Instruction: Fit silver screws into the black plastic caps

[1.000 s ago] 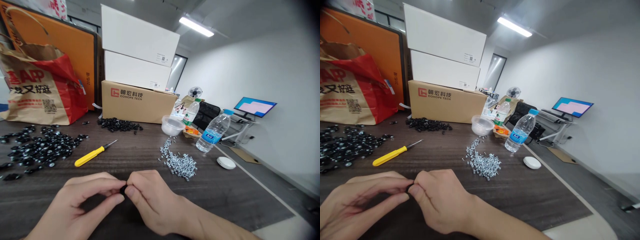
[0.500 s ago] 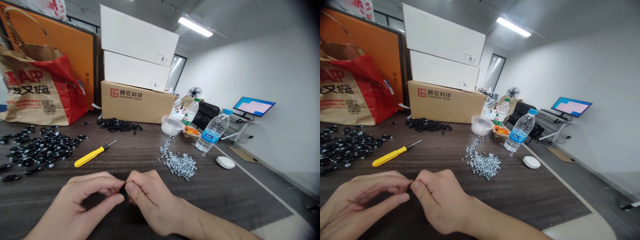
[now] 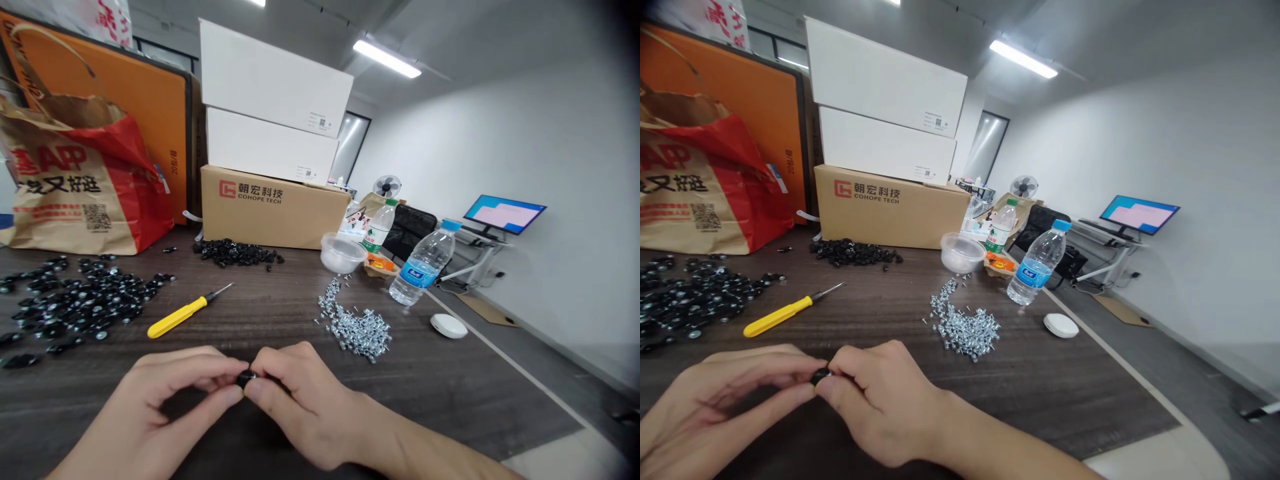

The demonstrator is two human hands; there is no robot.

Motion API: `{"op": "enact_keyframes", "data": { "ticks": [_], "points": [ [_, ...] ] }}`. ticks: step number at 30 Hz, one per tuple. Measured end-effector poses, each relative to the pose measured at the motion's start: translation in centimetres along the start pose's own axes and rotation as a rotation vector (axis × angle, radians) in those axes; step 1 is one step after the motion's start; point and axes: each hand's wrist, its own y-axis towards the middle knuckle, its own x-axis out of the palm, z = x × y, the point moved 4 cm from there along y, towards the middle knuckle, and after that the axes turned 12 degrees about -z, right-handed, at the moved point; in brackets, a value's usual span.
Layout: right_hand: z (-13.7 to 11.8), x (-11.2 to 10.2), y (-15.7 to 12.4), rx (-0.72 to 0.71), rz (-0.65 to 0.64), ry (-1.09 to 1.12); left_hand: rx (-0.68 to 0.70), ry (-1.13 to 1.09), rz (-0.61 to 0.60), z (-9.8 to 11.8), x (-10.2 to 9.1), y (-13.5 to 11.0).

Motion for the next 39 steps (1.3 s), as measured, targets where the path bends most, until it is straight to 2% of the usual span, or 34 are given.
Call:
{"op": "enact_keyframes", "data": {
  "ticks": [3,9,13,17,20,24,28,32,35,39],
  "points": [
    [0.2,0.6,0.1,0.065,-0.068,0.175,0.098,0.105,-0.001,0.9,-0.1,0.3],
    [0.0,-0.6,-0.1,0.025,0.056,-0.022,0.035,0.052,0.016,0.8,-0.1,0.6],
    [-0.4,-0.5,-0.1,-0.006,0.031,-0.118,0.048,0.064,0.005,0.8,0.0,0.3],
    [-0.4,-0.2,0.1,0.03,0.047,-0.033,0.1,0.107,0.009,1.0,0.1,0.1],
    [-0.3,-0.1,0.2,0.035,0.043,-0.001,0.039,0.056,0.007,0.7,0.1,0.2],
    [-0.5,-0.4,0.1,0.017,0.027,-0.09,-0.045,-0.063,-0.038,0.0,0.2,0.4],
    [-0.5,-0.5,0.0,0.014,-0.025,-0.157,-0.059,0.003,0.024,0.1,0.1,0.5],
    [-0.7,-0.3,0.0,-0.02,-0.014,-0.085,-0.082,0.083,0.102,1.0,0.3,1.0],
    [-0.7,-0.1,0.1,-0.013,-0.004,-0.031,-0.066,0.105,0.115,1.8,0.4,1.5],
    [-0.4,-0.5,0.2,0.031,0.047,-0.074,-0.033,0.133,0.102,2.1,0.1,1.5]
  ]
}}
